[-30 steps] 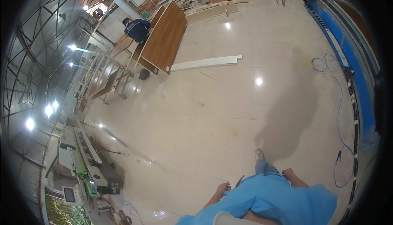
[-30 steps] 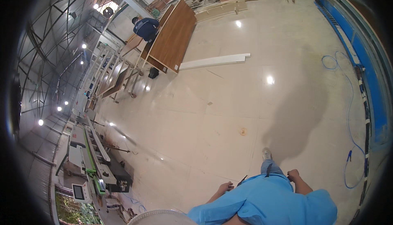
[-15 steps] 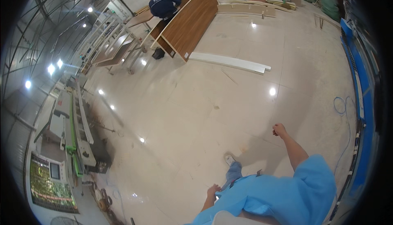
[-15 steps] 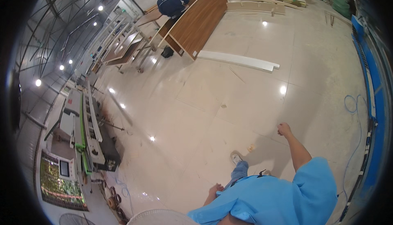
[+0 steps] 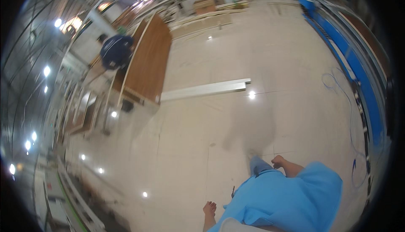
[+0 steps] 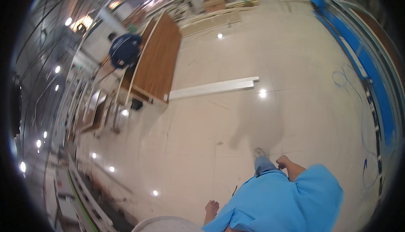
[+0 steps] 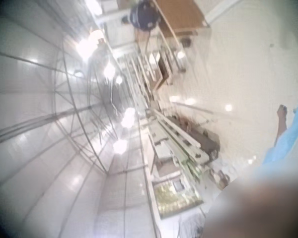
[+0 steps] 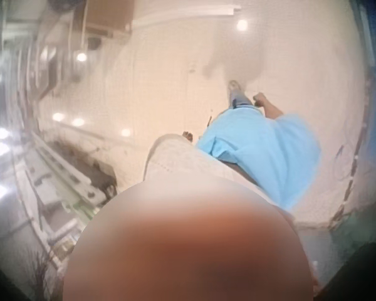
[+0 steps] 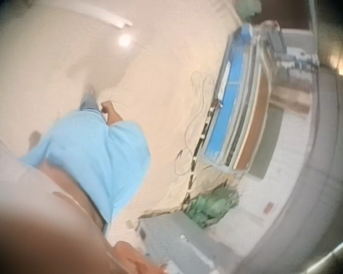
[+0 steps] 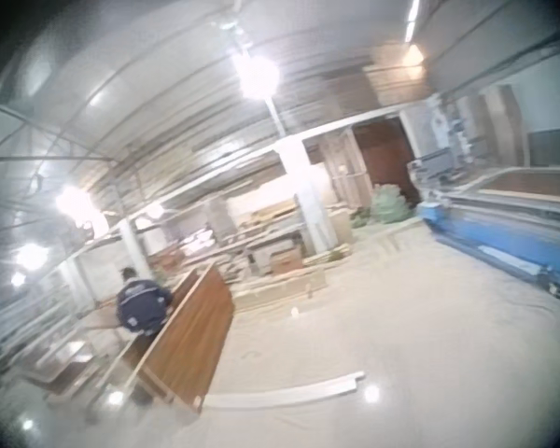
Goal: The person measures a large wood panel on a machine bed with a tape measure, then operates a nearby computer console. They use a blue air hose to blow dust off the panel surface and machine bed, then return to the console to write on a notepad. The panel remains on the machine bed throughout.
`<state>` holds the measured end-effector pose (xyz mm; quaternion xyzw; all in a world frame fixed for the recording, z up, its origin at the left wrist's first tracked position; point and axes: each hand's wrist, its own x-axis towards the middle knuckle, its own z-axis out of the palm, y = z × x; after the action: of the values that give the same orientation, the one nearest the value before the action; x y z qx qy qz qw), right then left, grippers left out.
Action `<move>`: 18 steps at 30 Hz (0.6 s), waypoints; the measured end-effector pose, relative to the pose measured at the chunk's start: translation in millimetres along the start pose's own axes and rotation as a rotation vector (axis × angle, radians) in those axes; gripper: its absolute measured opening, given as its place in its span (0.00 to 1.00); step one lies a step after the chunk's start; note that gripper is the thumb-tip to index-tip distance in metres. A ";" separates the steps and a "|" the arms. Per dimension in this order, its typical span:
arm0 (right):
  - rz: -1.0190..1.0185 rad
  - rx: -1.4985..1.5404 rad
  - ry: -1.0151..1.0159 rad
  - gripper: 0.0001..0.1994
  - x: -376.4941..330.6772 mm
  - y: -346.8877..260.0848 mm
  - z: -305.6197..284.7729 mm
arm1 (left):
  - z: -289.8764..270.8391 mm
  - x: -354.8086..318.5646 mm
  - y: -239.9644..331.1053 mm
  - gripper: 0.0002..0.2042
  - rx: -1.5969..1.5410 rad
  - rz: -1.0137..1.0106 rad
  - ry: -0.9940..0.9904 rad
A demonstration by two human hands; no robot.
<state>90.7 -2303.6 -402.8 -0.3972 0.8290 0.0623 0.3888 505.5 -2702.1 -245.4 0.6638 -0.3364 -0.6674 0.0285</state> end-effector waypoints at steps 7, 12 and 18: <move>0.214 0.512 -0.133 0.15 94.8 53.6 -79.7 | 134.0 82.0 177.6 0.27 0.092 0.083 -0.089; 0.073 0.112 0.173 0.11 178.7 51.1 -229.6 | 234.1 105.5 270.9 0.25 0.224 0.099 -0.254; 0.216 0.838 0.248 0.11 238.4 22.4 -403.8 | 295.4 121.9 339.4 0.23 0.158 0.183 -0.286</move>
<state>-256.6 -2600.3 -294.3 -0.1209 0.8596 -0.2867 0.4052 85.2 -2901.7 -217.6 0.5289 -0.4474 -0.7211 -0.0116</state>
